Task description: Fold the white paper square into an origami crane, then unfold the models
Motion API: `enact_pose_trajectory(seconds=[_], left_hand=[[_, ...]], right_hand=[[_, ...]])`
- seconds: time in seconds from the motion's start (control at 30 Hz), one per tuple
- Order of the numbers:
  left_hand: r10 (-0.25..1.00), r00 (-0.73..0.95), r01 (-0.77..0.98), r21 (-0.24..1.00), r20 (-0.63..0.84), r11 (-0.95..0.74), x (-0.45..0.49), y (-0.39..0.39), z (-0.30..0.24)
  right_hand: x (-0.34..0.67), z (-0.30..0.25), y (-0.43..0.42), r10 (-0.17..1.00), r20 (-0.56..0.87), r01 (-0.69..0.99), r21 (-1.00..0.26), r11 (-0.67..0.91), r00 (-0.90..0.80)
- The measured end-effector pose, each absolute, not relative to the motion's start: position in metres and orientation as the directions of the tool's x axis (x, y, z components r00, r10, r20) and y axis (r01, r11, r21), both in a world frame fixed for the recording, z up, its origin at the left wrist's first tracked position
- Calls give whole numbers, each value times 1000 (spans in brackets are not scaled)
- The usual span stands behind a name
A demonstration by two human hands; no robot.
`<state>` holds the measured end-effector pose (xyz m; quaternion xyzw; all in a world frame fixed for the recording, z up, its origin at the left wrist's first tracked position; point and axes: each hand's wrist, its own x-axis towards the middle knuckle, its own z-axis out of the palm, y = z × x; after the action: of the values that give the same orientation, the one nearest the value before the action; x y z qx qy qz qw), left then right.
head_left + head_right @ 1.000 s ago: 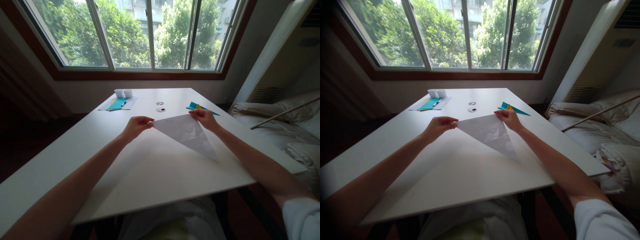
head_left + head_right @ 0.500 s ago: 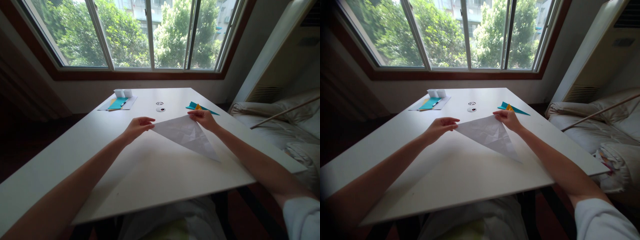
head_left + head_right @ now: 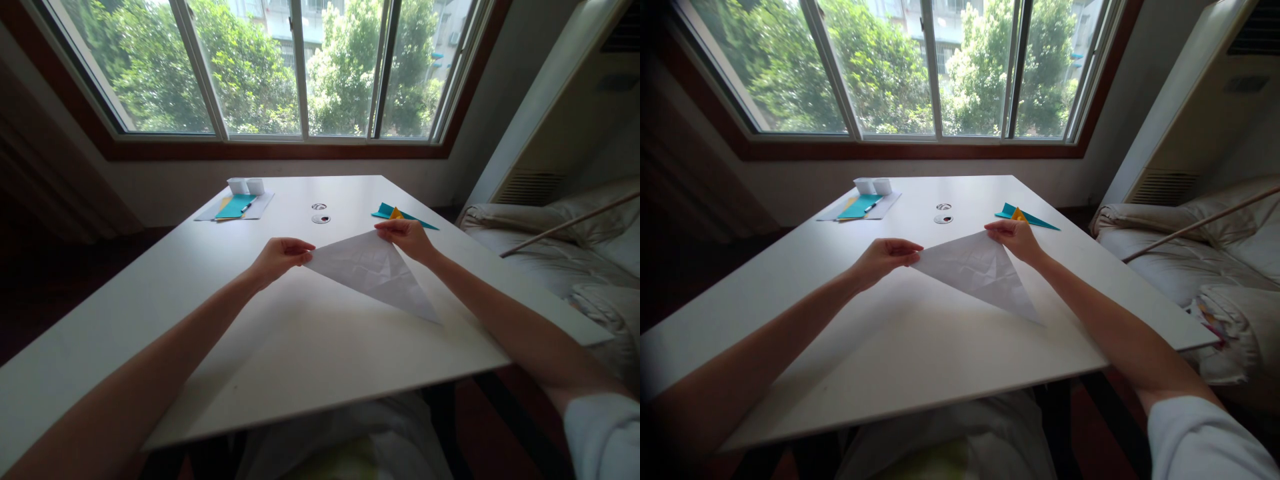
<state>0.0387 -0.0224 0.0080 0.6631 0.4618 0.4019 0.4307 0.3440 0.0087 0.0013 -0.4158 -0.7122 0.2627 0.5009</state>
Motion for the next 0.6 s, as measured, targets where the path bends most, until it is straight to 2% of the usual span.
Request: enact_pose_trajectory(seconds=[0.4, 0.5, 0.6], left_hand=[[940, 313, 251, 943, 137, -221, 39, -22, 9], [934, 335, 323, 917, 122, -235, 39, -20, 8], [928, 350, 485, 824, 123, -293, 36, -16, 2]], right_hand=[[346, 1, 10, 857, 488, 361, -779, 512, -163], [345, -2, 10, 849, 492, 386, -757, 527, -193], [340, -12, 11, 847, 467, 436, -727, 531, -253]])
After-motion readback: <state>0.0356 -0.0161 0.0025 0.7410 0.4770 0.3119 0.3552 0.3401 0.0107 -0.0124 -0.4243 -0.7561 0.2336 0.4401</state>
